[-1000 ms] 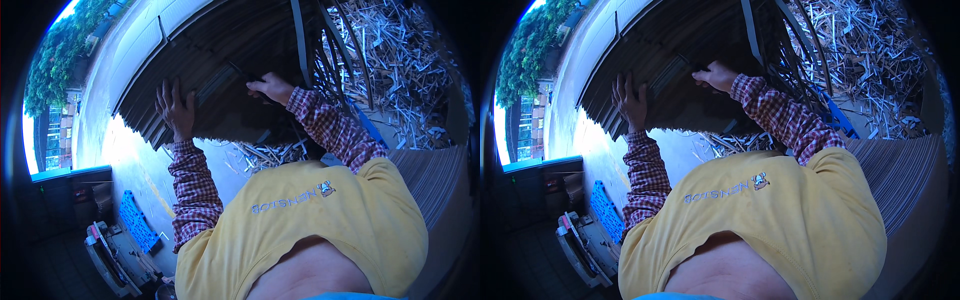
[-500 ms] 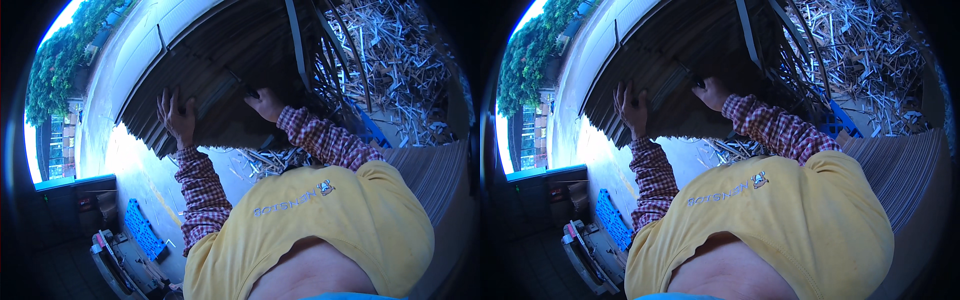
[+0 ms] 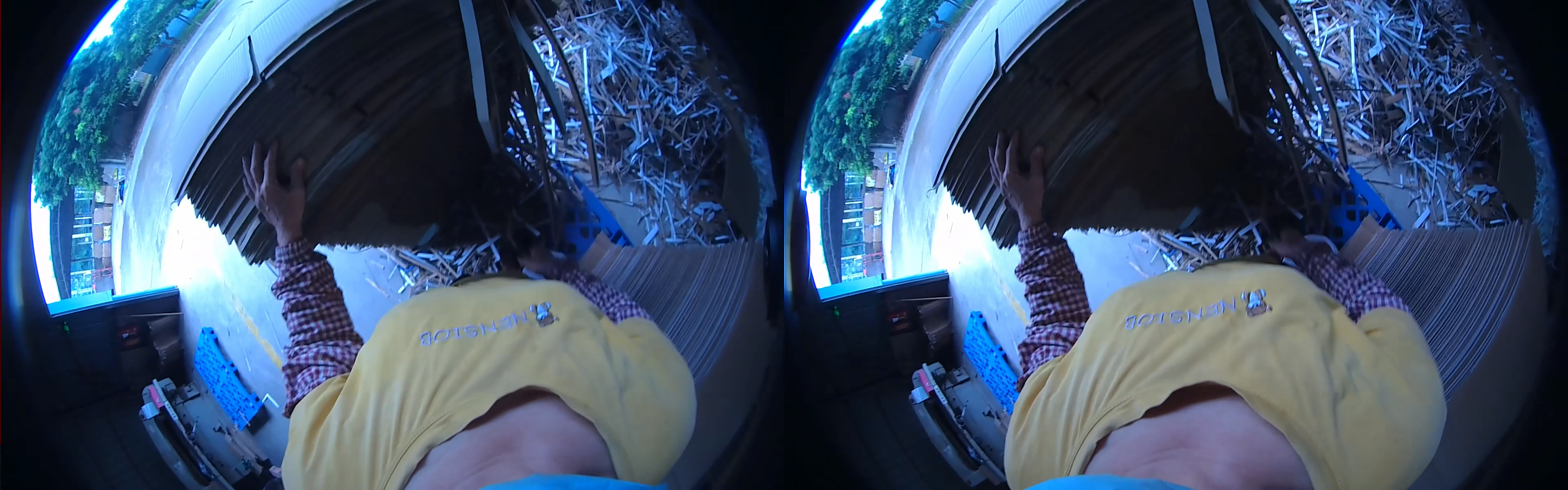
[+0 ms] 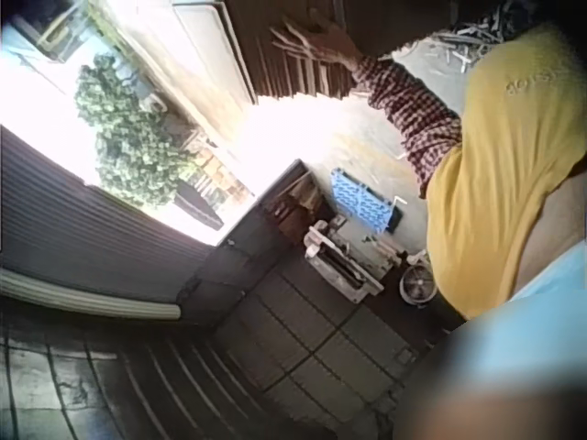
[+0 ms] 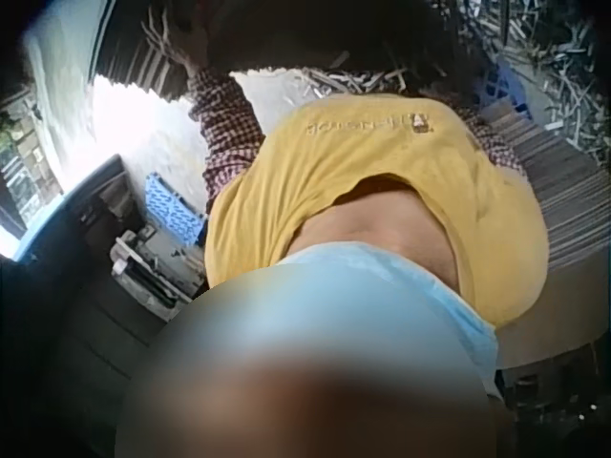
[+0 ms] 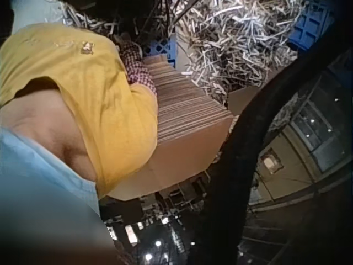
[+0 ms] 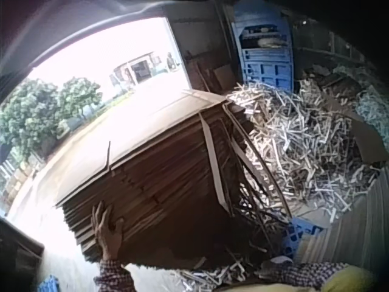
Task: The recorder is stripping away unwanted parts or waste material from a stack of cardboard using a tool.
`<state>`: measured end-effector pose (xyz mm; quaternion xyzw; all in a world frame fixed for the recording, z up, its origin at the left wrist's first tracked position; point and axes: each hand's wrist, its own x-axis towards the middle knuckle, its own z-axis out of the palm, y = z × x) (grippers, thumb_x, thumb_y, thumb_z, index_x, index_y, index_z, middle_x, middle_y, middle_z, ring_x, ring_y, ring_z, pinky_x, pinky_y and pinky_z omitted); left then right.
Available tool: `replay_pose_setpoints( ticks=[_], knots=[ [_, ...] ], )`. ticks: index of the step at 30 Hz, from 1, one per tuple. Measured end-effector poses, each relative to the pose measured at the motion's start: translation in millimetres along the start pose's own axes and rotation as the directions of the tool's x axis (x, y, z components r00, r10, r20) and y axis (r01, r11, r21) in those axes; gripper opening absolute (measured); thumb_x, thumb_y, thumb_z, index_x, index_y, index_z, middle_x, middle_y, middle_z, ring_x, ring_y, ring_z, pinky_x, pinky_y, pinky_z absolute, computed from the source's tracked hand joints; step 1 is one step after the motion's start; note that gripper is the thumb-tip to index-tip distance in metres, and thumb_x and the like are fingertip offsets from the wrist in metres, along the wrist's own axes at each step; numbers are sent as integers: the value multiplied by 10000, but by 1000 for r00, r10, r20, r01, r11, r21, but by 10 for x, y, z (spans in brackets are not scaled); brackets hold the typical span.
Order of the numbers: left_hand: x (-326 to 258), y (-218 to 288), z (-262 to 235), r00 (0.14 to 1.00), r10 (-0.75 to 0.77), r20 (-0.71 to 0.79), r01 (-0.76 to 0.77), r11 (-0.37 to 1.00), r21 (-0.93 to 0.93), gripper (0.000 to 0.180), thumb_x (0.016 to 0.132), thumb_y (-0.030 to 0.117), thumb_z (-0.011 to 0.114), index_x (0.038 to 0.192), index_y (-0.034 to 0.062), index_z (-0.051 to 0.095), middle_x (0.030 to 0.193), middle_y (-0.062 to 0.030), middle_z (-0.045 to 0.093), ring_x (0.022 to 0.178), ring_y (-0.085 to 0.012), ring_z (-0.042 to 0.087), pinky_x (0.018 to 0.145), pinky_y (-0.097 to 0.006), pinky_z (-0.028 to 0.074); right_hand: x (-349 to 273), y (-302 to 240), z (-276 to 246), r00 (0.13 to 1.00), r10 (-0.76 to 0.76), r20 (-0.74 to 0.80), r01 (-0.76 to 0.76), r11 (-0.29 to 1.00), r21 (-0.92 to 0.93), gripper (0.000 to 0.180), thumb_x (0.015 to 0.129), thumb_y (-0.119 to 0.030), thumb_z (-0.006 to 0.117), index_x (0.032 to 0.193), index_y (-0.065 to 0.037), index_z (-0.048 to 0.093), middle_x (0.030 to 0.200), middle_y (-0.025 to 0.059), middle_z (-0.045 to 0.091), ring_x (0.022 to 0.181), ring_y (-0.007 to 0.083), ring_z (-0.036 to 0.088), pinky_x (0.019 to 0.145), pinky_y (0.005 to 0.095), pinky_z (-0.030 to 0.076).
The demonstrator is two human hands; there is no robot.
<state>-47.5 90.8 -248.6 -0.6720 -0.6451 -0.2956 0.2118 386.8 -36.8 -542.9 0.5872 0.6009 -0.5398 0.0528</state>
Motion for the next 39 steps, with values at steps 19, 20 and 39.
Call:
replay_pose_setpoints(
  ticks=[19,20,39],
  knots=[
    [47,-26,109,999,20,-43,-20,1000,13,463,746,322,662,1179,202,554,1326,-85,424,1262,-333,321,1042,-461,230,-154,-2220,-557,862,-493,-117,480,869,-120,494,819,-342,571,1156,11,497,1142,265,495,1073,374,482,924,431,375],
    [14,-81,89,999,18,-38,-17,1000,22,465,744,323,663,1179,199,554,1327,-85,424,1261,-334,321,1041,-462,231,-272,-1851,-363,836,-546,-57,531,831,-163,553,819,-336,567,1260,-33,427,1297,229,393,1216,353,366,1012,411,295],
    [39,-60,119,999,25,-30,-22,997,68,473,766,347,644,1197,181,540,1341,-82,406,1268,-322,314,1044,-462,224,-7,-2947,-1188,815,-505,-284,568,792,224,397,849,-386,556,879,2,633,771,119,634,737,247,614,698,355,460]
  ],
)
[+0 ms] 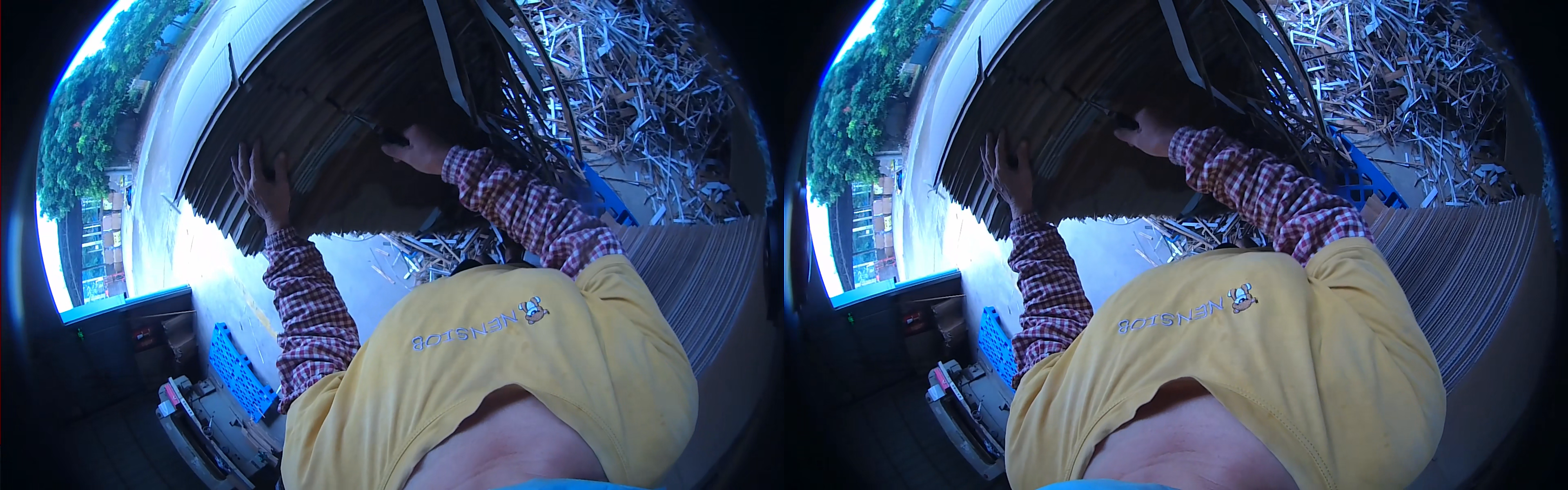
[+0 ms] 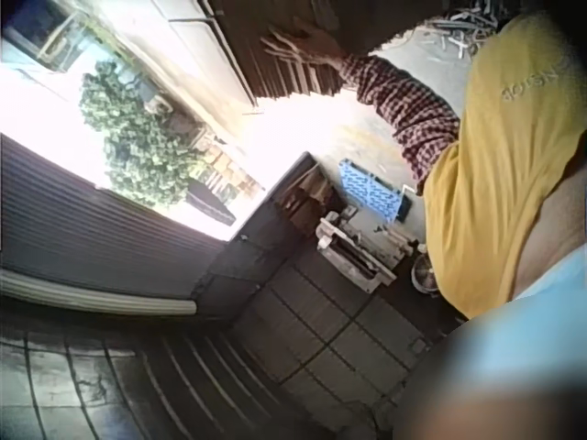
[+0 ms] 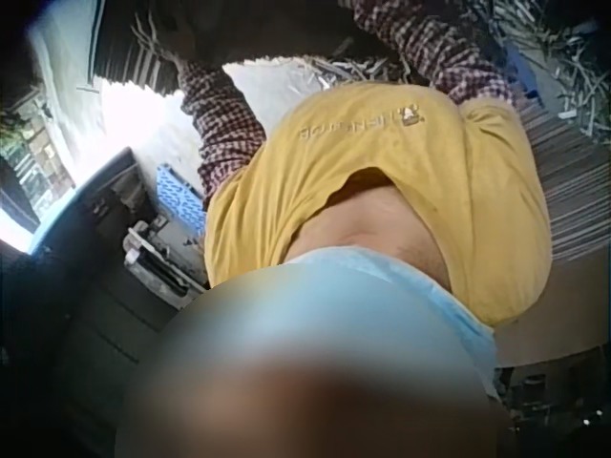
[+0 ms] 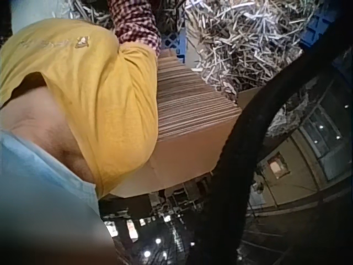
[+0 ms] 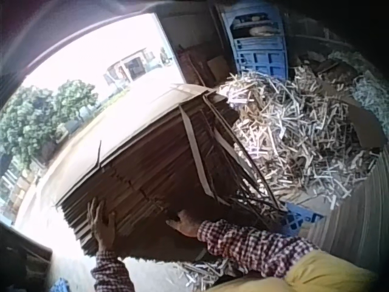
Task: The recorder is stripping away unwanted parts or waste material from a stack of cardboard using a tool.
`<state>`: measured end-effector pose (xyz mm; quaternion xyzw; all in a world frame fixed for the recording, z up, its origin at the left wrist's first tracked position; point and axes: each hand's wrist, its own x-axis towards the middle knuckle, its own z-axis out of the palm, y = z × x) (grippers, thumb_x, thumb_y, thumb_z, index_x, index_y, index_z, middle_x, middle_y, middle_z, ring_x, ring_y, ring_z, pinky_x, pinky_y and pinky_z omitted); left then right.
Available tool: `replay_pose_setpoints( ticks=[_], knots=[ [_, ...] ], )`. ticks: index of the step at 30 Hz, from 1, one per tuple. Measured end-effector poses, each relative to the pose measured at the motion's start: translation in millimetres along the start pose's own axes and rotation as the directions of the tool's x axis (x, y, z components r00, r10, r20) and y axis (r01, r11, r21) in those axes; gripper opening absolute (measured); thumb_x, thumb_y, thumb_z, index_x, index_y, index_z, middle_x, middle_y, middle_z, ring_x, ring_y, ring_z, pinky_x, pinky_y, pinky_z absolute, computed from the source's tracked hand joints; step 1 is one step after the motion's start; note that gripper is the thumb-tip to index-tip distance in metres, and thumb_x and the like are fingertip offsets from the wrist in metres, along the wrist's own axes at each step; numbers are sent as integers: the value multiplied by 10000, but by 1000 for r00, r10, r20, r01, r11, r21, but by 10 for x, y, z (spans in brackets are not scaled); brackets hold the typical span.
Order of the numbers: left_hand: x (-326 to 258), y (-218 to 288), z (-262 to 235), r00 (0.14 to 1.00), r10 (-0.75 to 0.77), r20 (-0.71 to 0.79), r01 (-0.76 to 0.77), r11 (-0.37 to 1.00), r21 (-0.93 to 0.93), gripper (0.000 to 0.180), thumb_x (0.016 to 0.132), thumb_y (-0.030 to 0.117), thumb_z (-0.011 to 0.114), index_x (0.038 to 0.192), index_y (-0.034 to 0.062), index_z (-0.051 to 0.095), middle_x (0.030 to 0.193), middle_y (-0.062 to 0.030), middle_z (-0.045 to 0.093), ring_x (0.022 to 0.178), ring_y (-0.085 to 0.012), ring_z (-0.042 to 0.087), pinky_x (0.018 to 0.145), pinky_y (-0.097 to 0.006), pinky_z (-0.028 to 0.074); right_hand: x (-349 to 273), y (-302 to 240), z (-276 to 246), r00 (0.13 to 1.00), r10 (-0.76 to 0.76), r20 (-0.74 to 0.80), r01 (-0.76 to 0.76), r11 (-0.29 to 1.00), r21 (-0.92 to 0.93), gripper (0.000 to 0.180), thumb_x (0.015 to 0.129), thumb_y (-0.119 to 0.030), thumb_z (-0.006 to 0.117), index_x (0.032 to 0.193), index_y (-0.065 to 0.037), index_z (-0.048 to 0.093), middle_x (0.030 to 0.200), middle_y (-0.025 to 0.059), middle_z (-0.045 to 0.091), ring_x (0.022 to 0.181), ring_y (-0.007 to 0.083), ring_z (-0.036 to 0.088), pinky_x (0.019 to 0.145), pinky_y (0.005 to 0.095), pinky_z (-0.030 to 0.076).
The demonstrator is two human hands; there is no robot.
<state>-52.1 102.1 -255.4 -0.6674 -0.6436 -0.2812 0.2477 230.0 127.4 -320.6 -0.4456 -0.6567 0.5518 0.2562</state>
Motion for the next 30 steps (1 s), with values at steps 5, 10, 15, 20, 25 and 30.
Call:
replay_pose_setpoints(
  ticks=[5,10,15,20,25,30],
  knots=[
    [32,72,-19,1000,14,-14,-15,999,-36,462,770,326,641,1197,184,538,1335,-87,412,1263,-327,318,1039,-461,229,-51,-1,106,992,-110,-68,104,991,-82,362,840,-348,568,839,10,618,717,179,614,679,289,621,605,382,478],
    [2,36,-18,1000,1,10,0,1000,-15,450,774,312,629,1195,181,537,1336,-94,408,1263,-338,311,1036,-466,227,-776,1097,235,878,-274,-392,154,938,-311,346,805,-298,586,899,35,592,825,257,584,796,388,585,715,444,469],
    [30,101,-28,1000,-7,16,7,999,-32,457,769,318,633,1190,169,540,1334,-102,408,1266,-348,303,1040,-472,219,-1583,2563,-572,955,180,-237,-246,925,-288,479,781,-299,577,1175,-36,503,1107,260,529,1078,364,496,923,443,384],
    [-54,-2,-51,999,20,31,-21,1000,21,465,774,313,633,1202,164,529,1332,-98,409,1262,-349,307,1038,-472,229,-1623,2176,-423,877,361,316,-132,814,-566,644,737,-356,648,1239,-22,422,1290,214,319,1187,307,339,1003,374,268],
    [10,51,-5,1000,30,5,-30,1000,1,453,792,325,618,1207,168,526,1344,-100,395,1263,-346,309,1041,-471,226,-550,772,-154,991,-134,23,134,990,-34,329,820,-340,593,844,-14,625,657,105,591,633,188,572,644,337,435],
    [3,39,7,1000,15,-2,-15,1000,-4,456,795,343,612,1209,175,525,1349,-99,391,1265,-348,308,1043,-469,224,-24,-4,-154,999,34,34,-33,999,-40,377,839,-400,571,772,-33,627,625,58,571,627,161,565,618,327,414]
  ],
)
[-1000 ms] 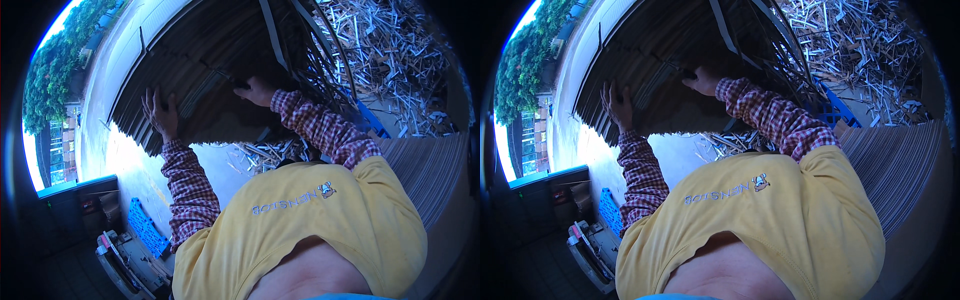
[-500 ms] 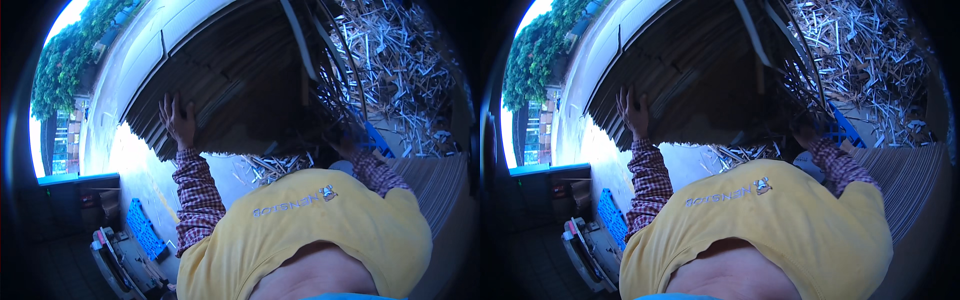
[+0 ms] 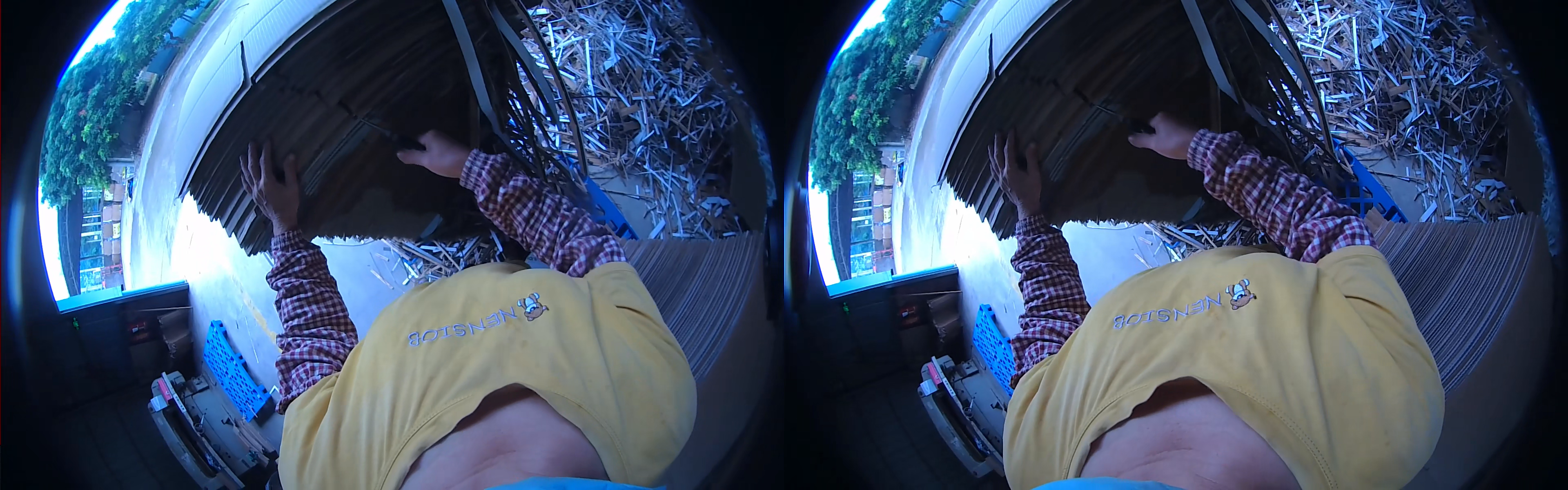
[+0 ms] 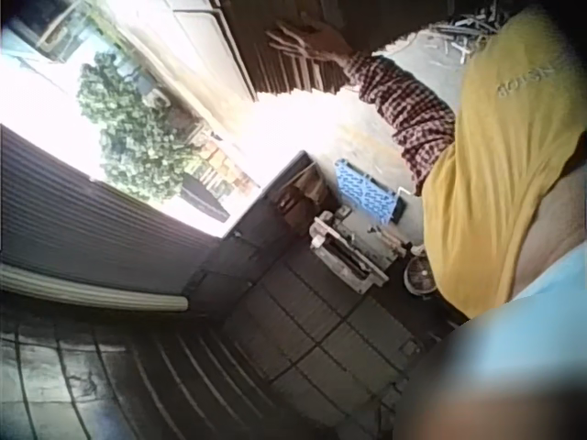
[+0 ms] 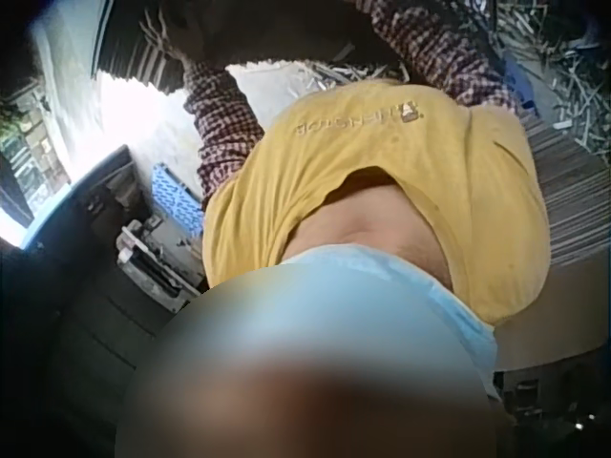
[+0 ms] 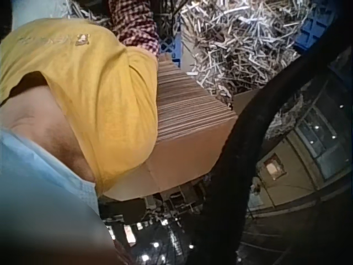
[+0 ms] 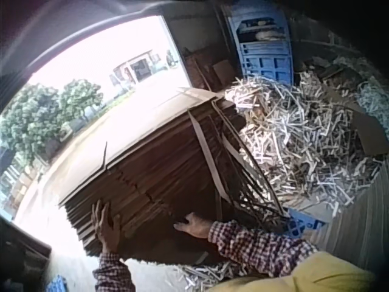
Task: The recorder is stripping away unwanted parts or waste material from a stack of cardboard using a tool.
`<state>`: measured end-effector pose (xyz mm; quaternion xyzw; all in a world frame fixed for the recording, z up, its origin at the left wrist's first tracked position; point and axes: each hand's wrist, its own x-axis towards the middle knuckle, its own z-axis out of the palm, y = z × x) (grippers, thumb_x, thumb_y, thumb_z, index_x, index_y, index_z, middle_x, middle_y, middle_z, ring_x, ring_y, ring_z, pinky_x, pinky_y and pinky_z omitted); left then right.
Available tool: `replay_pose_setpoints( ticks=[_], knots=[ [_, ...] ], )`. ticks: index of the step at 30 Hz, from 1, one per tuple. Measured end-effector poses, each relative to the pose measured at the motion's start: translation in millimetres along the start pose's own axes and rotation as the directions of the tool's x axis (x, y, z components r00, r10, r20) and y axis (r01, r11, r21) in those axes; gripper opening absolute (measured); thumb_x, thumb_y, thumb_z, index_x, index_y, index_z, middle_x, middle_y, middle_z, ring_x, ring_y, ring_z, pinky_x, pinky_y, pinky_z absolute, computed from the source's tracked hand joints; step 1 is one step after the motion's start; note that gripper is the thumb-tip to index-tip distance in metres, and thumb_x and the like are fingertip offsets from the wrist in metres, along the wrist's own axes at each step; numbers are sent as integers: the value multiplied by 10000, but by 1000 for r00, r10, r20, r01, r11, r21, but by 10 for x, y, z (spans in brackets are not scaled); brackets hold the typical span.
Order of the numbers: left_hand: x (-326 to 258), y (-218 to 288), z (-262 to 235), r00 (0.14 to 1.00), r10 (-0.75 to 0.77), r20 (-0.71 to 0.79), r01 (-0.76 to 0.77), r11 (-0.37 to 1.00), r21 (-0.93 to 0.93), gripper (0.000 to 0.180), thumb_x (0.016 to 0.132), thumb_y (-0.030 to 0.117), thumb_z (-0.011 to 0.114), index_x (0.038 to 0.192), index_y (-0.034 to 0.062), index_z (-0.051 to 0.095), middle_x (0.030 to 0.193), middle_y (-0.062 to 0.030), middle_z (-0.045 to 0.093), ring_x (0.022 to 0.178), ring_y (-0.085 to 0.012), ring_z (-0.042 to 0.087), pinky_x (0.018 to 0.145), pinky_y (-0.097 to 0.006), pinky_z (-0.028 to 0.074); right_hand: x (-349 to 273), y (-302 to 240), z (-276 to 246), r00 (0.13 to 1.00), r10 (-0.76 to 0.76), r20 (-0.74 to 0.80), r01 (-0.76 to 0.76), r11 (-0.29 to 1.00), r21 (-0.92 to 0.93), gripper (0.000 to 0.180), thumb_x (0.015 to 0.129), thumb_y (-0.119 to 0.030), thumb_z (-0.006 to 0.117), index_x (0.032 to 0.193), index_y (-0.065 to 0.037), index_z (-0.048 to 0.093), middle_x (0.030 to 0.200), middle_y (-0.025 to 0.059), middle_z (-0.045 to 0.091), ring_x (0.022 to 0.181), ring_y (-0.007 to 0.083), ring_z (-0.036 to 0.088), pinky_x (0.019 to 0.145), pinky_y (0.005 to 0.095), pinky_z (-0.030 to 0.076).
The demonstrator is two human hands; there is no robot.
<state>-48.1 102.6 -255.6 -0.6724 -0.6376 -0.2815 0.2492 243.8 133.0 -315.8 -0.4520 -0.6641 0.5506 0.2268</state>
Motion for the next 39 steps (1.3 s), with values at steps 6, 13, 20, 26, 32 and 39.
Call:
replay_pose_setpoints(
  ticks=[6,13,20,26,32,39],
  knots=[
    [-8,-9,-28,1000,10,-9,-10,1000,0,459,791,341,616,1211,181,523,1344,-102,397,1262,-349,311,1041,-471,228,26,-206,15,999,-29,32,26,996,82,380,861,-387,542,885,-20,641,858,91,636,838,204,584,824,339,406],
    [-6,-14,-13,1000,19,-19,-18,1000,25,447,802,343,608,1210,182,525,1340,-95,404,1262,-336,315,1036,-460,245,-39,-365,49,998,60,23,-63,983,172,374,868,-375,536,919,-18,633,910,97,632,886,202,571,853,342,403],
    [-6,-5,1,1000,15,-16,-14,999,45,439,818,349,593,1218,184,519,1345,-88,399,1267,-325,308,1036,-449,248,-88,-431,54,991,135,17,-136,969,206,359,874,-366,529,916,-21,619,845,61,613,767,146,552,731,304,445],
    [-24,-26,-10,1000,-6,0,6,1000,27,447,803,358,602,1203,172,529,1343,-97,398,1266,-345,306,1047,-471,225,-139,-378,38,991,112,74,-124,976,177,379,876,-375,521,961,-16,607,874,61,611,786,142,551,689,288,459],
    [-24,-55,25,1000,7,-7,-6,1000,23,466,804,378,596,1214,171,521,1345,-101,396,1270,-344,300,1047,-474,220,-65,-367,63,989,121,85,-135,972,190,386,873,-379,522,1001,-21,590,910,62,608,832,155,549,699,310,467],
    [31,39,23,1000,-1,-9,1,1000,3,465,804,382,594,1212,171,523,1346,-101,394,1272,-344,295,1048,-475,216,54,-420,254,983,184,14,-171,879,445,348,863,-365,535,1007,-51,578,901,44,611,845,152,553,700,343,463]
  ],
)
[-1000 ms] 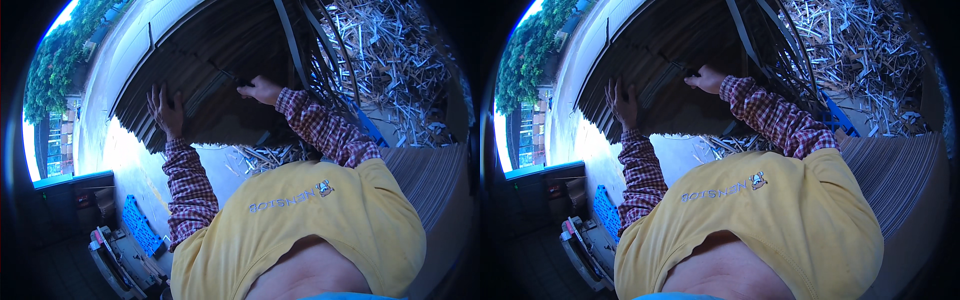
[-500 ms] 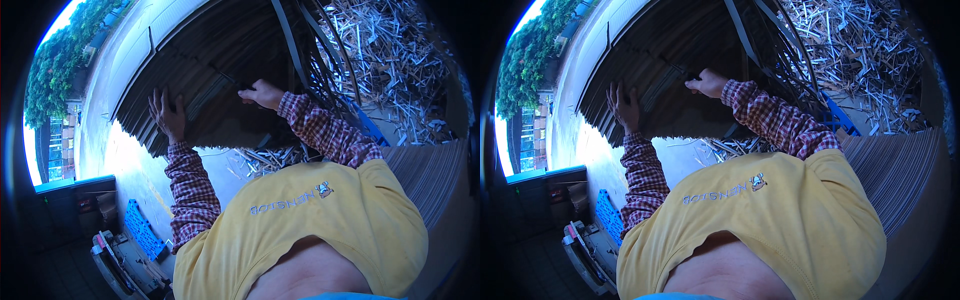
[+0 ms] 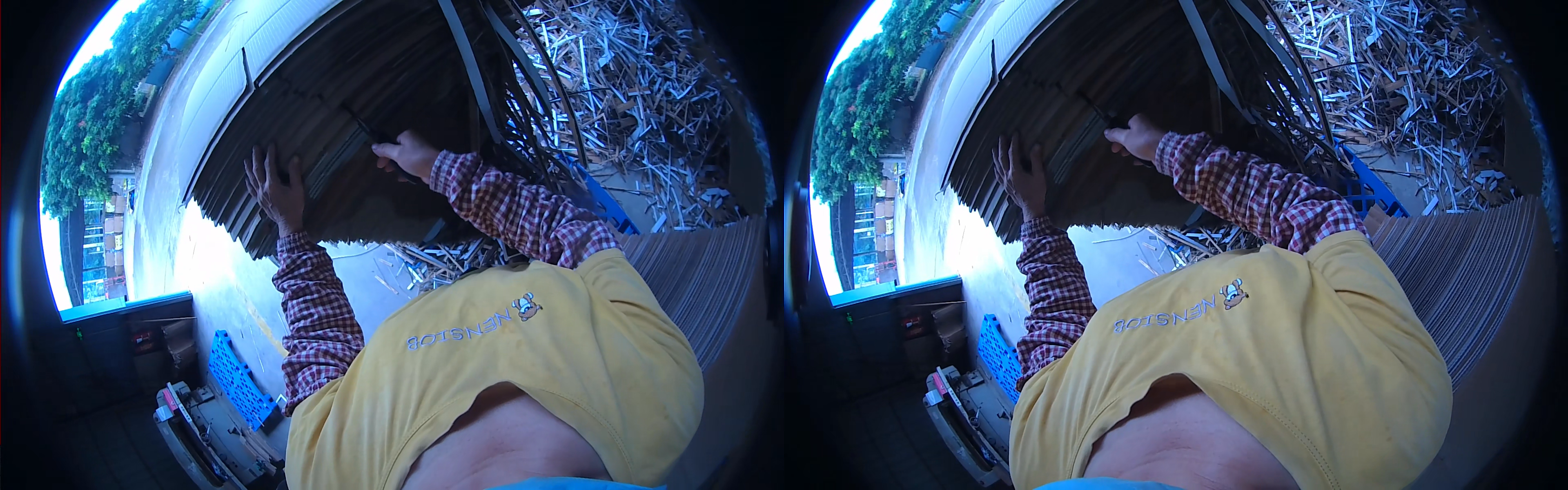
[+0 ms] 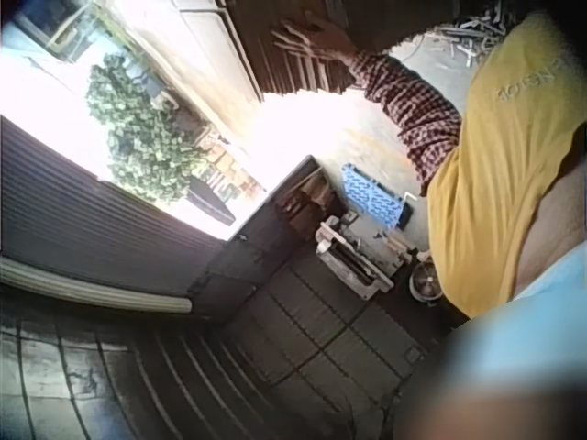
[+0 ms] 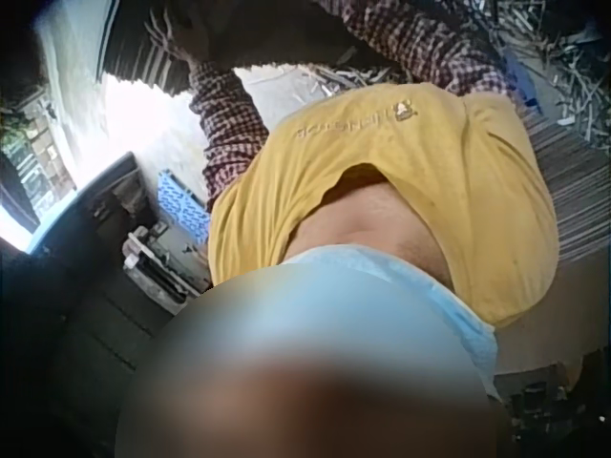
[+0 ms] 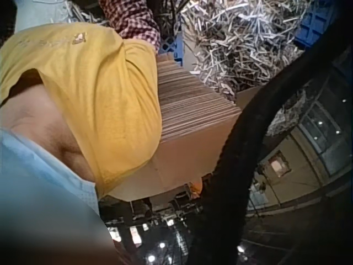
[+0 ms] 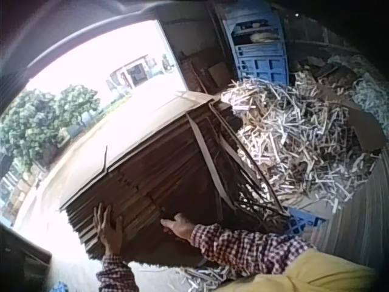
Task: The recorder is stripping away unwanted parts or waste material from a stack of cardboard using a tool.
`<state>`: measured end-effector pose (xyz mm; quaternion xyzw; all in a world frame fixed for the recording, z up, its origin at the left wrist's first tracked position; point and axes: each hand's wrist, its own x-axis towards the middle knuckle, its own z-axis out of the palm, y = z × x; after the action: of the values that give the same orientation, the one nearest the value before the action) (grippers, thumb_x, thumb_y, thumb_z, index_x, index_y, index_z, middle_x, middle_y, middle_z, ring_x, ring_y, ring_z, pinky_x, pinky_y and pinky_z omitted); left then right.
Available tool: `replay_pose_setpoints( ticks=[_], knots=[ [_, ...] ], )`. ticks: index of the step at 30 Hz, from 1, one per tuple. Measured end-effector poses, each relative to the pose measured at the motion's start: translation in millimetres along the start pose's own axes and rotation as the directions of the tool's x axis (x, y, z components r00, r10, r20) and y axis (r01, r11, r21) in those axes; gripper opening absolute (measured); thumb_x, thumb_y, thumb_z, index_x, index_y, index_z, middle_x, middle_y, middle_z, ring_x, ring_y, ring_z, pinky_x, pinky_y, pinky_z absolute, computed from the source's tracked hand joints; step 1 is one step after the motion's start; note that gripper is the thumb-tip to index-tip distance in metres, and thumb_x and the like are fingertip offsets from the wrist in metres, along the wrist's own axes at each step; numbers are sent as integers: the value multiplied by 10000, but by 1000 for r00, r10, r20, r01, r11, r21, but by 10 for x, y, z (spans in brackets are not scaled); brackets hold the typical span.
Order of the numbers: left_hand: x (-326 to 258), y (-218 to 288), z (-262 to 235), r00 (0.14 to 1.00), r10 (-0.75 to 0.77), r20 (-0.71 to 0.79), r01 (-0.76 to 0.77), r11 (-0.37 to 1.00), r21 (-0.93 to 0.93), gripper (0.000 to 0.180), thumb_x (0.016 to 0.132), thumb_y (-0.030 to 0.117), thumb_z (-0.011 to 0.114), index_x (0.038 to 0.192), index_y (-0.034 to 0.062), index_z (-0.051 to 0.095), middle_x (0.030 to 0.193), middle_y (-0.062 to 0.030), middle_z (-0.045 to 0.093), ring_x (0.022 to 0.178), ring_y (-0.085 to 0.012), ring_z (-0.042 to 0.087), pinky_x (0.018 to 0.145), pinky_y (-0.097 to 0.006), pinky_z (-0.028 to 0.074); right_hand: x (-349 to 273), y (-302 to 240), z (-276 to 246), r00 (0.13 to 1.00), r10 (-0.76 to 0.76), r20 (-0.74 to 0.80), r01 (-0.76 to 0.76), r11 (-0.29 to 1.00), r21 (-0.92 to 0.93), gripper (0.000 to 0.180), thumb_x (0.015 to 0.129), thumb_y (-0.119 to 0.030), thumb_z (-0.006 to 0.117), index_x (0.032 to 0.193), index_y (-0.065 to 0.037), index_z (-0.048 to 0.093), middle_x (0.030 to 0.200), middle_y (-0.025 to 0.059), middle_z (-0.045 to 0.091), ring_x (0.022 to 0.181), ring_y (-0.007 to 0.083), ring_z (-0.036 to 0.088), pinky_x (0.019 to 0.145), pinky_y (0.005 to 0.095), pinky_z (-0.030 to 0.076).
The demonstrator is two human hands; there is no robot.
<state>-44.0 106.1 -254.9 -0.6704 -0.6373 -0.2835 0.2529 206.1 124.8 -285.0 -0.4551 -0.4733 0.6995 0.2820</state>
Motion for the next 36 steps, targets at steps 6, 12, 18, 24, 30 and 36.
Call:
replay_pose_setpoints(
  ticks=[6,12,18,24,30,36],
  knots=[
    [-21,21,-36,1000,20,0,-20,1000,20,456,803,371,595,1208,172,528,1345,-102,396,1271,-343,299,1048,-474,215,104,463,41,965,-259,36,260,937,-234,356,818,-368,584,932,-31,590,787,135,609,744,218,593,609,342,449],
    [-68,-21,-2,999,-24,27,23,999,37,453,789,329,614,1205,171,531,1334,-110,407,1260,-344,316,1036,-471,227,-826,2656,-699,923,-267,278,385,609,-694,531,790,-337,604,1224,-56,479,1024,236,577,973,312,574,844,384,430],
    [34,30,-45,999,32,-3,-32,999,14,449,809,345,594,1217,173,519,1334,-104,407,1264,-338,304,1040,-466,217,-153,1223,-741,951,-290,108,299,777,-554,530,793,-478,572,953,25,607,869,197,619,839,313,597,762,403,438],
    [-44,-97,13,1000,14,-1,-14,1000,21,445,814,361,583,1212,170,522,1344,-99,396,1270,-342,297,1047,-468,212,58,396,-395,994,-26,106,78,846,-528,436,827,-450,557,951,-37,624,858,153,623,817,246,605,734,356,441],
    [-36,-67,10,1000,23,-11,-22,1000,19,445,808,364,588,1203,168,531,1344,-101,396,1266,-344,305,1045,-470,220,381,655,-242,976,-216,-26,182,878,-443,379,842,-418,551,822,-51,646,745,77,622,720,203,598,695,330,433],
    [-41,3,6,1000,22,-8,-22,1000,19,452,797,361,601,1198,164,535,1340,-107,400,1260,-345,313,1038,-474,228,15,521,-20,991,-105,-79,73,942,-326,351,832,-361,563,894,-20,616,816,142,628,783,273,608,705,365,458]
  ],
)
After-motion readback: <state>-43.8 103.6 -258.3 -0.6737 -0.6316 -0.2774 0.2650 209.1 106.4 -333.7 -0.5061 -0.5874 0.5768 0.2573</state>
